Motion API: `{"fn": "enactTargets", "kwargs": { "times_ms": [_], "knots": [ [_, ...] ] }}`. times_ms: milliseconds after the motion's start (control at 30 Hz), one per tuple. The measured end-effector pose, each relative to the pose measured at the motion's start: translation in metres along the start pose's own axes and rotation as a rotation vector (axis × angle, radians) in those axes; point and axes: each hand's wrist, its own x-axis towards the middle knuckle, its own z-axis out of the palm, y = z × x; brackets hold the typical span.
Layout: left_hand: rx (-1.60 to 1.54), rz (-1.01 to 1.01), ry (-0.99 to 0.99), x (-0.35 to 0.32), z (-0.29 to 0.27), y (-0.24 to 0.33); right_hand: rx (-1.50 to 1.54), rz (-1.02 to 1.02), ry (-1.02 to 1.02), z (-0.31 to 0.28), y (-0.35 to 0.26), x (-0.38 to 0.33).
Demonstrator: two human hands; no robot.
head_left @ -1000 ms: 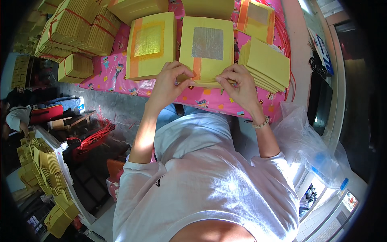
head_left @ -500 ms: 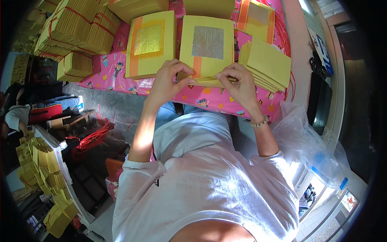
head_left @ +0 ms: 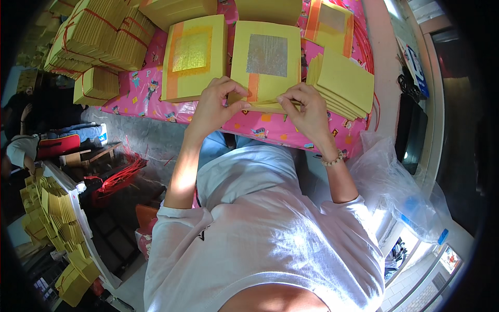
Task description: The person folds yellow paper sheets with a central transparent window into small packets by hand. They repeatedly pick up a sheet, fold it in half, and place the finished packet onto a growing stack on the table.
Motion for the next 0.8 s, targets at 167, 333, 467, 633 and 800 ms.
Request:
{"fn": "enactTargets", "kwargs": {
  "times_ms": [167,333,467,633,800],
  "knots": [
    [-0.062,-0.013,0.010,0.000,0.002,-0.004,-0.108,-0.206,-0.023,-0.005,0.003,-0.001],
    [-0.021,0.010,-0.007,0.002,0.001,-0.004,-0.173,-0.272,-0.037,-0.008,0.001,-0.002],
    [-0.063,-0.021,0.012,0.001,0.003,-0.004,-0.167,-0.261,-0.066,-0.010,0.000,0.000],
    [-0.060,0.000,0.023,0.001,0.004,-0.006,-0.198,-0.259,-0.076,-0.011,-0.002,0.001],
    [-0.058,0.002,0.031,0.001,0.004,-0.004,-0.287,-0.332,-0.056,-0.011,-0.005,0.001]
  ]
}}
